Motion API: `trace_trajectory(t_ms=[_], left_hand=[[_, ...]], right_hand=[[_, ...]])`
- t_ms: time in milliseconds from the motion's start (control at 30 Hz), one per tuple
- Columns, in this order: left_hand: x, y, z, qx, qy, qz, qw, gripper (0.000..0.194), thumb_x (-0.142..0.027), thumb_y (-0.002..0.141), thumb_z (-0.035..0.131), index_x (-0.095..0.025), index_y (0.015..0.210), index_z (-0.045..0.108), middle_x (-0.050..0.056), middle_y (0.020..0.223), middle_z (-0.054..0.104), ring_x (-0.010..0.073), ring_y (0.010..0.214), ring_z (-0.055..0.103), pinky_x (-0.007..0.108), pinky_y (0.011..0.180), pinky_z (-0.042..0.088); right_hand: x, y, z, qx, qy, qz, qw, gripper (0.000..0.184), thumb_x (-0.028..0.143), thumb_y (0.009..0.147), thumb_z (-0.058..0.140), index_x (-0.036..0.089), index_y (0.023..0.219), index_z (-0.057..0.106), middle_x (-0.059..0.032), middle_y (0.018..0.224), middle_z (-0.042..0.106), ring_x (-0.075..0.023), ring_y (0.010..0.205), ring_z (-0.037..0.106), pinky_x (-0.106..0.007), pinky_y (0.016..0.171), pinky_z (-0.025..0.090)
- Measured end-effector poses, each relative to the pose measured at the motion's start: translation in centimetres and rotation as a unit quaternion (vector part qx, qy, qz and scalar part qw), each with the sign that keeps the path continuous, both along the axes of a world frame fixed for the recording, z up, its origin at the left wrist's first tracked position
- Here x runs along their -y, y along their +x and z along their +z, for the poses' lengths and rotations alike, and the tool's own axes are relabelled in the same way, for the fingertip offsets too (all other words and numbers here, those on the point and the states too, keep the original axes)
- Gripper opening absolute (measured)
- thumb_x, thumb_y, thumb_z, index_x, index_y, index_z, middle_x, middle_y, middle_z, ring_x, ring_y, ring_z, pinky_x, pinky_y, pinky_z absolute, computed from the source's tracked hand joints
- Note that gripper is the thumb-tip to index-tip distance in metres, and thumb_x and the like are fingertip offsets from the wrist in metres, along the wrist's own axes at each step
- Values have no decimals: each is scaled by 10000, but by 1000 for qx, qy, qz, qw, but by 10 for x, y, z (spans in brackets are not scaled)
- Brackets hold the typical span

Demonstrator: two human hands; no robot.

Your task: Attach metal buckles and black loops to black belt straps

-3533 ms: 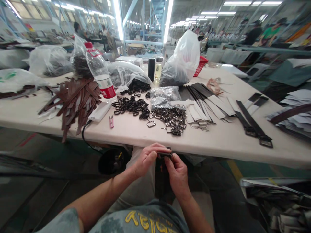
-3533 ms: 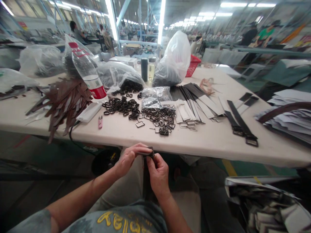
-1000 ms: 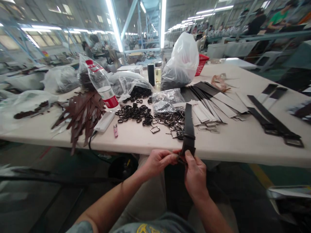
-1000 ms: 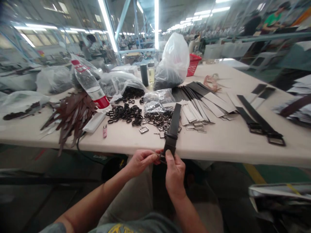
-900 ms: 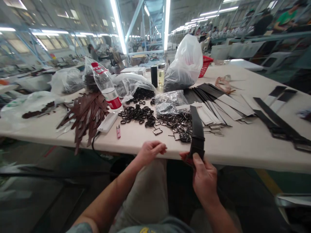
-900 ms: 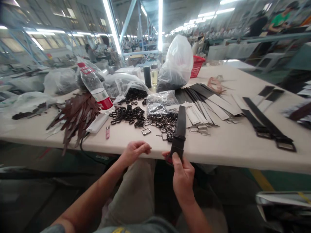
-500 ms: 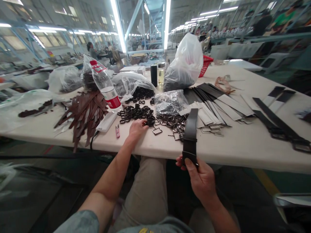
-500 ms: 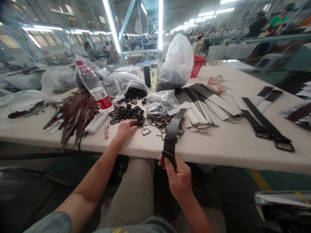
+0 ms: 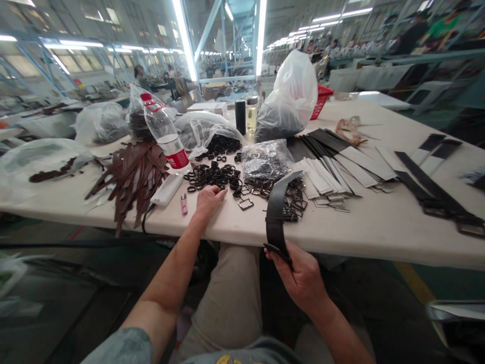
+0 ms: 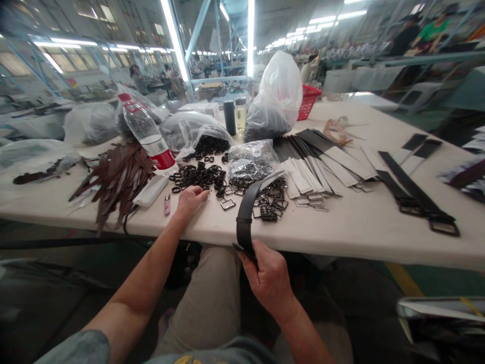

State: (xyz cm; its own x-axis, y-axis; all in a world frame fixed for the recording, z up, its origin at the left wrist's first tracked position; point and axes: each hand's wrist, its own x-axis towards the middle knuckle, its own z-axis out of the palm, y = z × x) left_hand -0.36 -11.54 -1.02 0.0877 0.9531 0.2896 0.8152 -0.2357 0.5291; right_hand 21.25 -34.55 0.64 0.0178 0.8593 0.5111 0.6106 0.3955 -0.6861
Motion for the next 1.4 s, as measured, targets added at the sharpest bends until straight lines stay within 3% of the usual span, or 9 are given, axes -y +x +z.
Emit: trace_trajectory(t_ms=[200,367,567,767,933,1067,1200,1300,1400], left_hand=[[-4,-10,-5,74,-5,20,997,244,-337,845,570,-175,890,746,56,820,742,184,736,648,272,698,454],[-10,-13,-11,100,5,41,994,199,-365,775,652,-177,821,697,29,759,704,167,687,626,259,644,446],[-7,-12,-13,76,25,35,996,83,-269,763,651,-196,798,632,7,792,658,159,709,601,269,676,448],[9,-1,-4,3,36,-37,999,83,-194,759,682,-223,731,610,22,812,647,189,781,597,299,759,437],[20,3,0,-28,38,-84,995,146,-274,802,683,-216,700,595,50,805,649,215,810,601,316,760,430],[23,-3,3,-16,35,-103,994,139,-297,829,652,-211,728,609,44,809,665,201,791,609,309,752,445],[22,-8,6,25,18,-147,989,234,-297,813,660,-201,623,565,49,974,716,167,836,647,280,778,477],[21,-8,8,66,-11,-179,982,316,-301,799,668,-195,539,521,71,1055,727,175,874,667,294,811,489],[18,-7,12,65,-24,-182,981,280,-310,804,663,-200,560,582,74,1034,744,191,880,674,323,834,498]], right_hand=[[-7,-4,-7,-22,-29,-20,999,264,359,987,494,185,912,679,-52,755,717,-197,687,682,-277,640,501],[-10,-5,-13,-39,-47,-35,998,277,373,982,503,188,872,677,-40,726,714,-196,662,677,-279,628,491],[-8,-6,-15,-42,-68,-28,996,299,400,984,491,191,876,675,-45,739,716,-201,672,677,-287,637,496],[-8,-8,-19,-38,-74,-23,996,297,397,983,490,187,879,673,-54,745,711,-204,681,674,-286,637,497],[-8,-9,-23,-24,-75,-27,997,305,402,981,488,181,887,675,-71,765,719,-218,710,682,-288,644,506],[-6,-8,-24,-26,-77,-25,996,296,395,979,491,184,884,675,-70,764,724,-220,706,687,-289,646,512],[-5,-7,-23,-31,-83,-18,996,291,395,978,492,187,888,676,-80,806,740,-231,743,702,-293,654,521],[-5,-7,-22,-27,-87,-17,996,300,401,978,488,189,874,673,-83,807,739,-231,738,702,-289,639,521],[-6,-6,-21,-24,-87,-21,996,304,403,977,485,189,860,667,-75,759,722,-220,692,685,-285,622,514]])
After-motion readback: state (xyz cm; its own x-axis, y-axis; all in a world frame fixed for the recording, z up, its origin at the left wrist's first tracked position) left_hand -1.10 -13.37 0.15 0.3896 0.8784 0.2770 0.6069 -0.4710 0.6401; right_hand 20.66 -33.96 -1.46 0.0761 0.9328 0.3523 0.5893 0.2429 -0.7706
